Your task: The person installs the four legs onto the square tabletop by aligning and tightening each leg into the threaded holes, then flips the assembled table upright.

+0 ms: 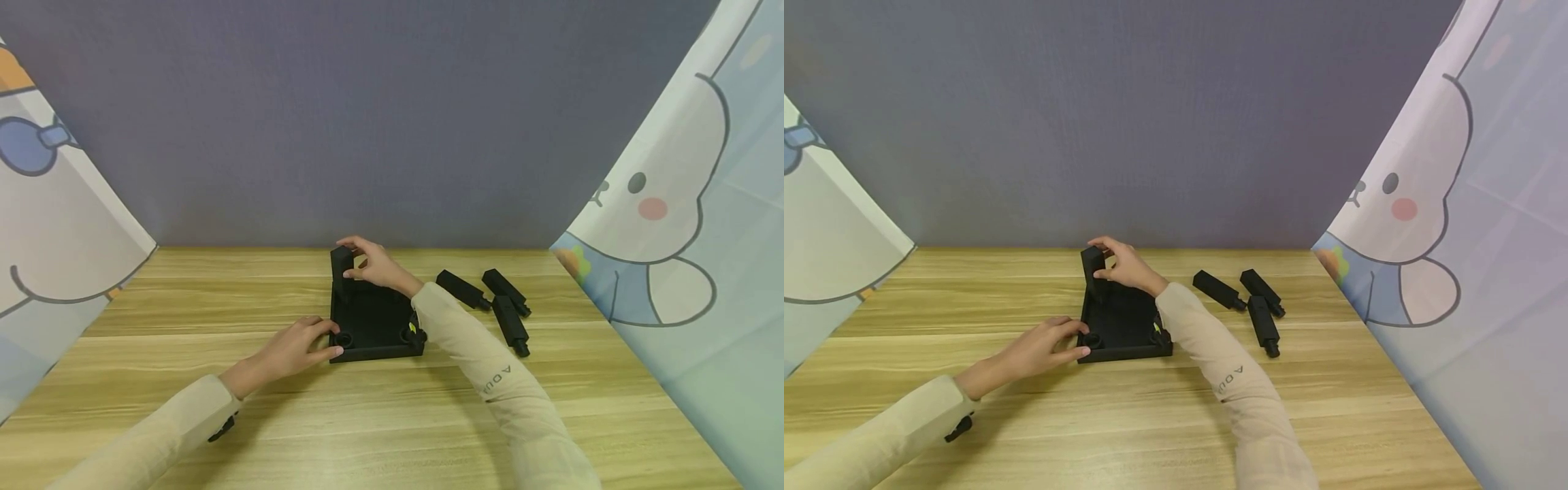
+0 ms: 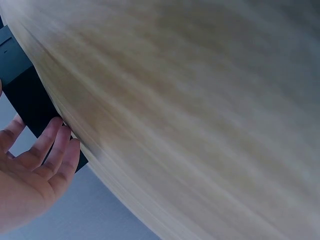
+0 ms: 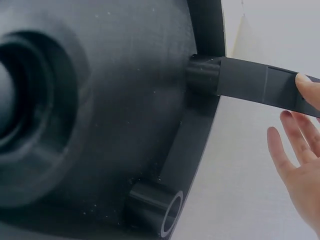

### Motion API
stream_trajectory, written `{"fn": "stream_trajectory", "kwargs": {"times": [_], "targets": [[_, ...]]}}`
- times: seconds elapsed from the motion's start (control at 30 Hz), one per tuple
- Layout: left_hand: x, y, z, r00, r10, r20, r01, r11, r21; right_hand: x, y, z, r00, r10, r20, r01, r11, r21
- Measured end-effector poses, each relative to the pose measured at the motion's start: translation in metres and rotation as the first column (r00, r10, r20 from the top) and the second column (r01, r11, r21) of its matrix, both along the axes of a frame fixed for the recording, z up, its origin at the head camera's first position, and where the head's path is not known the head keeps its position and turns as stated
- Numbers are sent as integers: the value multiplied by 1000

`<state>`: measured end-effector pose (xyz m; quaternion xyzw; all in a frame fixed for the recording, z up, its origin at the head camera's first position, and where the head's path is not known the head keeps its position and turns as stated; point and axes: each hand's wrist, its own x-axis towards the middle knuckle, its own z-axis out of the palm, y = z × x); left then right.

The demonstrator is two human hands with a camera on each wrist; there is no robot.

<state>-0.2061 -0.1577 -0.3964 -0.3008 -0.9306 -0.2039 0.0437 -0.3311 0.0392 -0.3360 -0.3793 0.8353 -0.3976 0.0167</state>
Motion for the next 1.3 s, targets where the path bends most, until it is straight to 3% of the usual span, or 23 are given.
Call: {"fn": "stream_trajectory", "kwargs": {"times": [0.17,0.67,1.07,1.3], "targets": [[1,0,0,1000,3,7,-3,1000,2,-1,1,1,1000,14,-3,-14,1000,-9],[1,0,1,1000,-2,7,2,1000,-2,1,-3,-13,994,-107,-38,102,989,-109],[1,0,1,1000,-11,8,11,1000,6,1,1,-3,999,-38,-2,38,999,-27],[1,0,1,1000,-6,12,6,1000,2,1,1,-1,1000,-15,23,17,998,-53]]}}
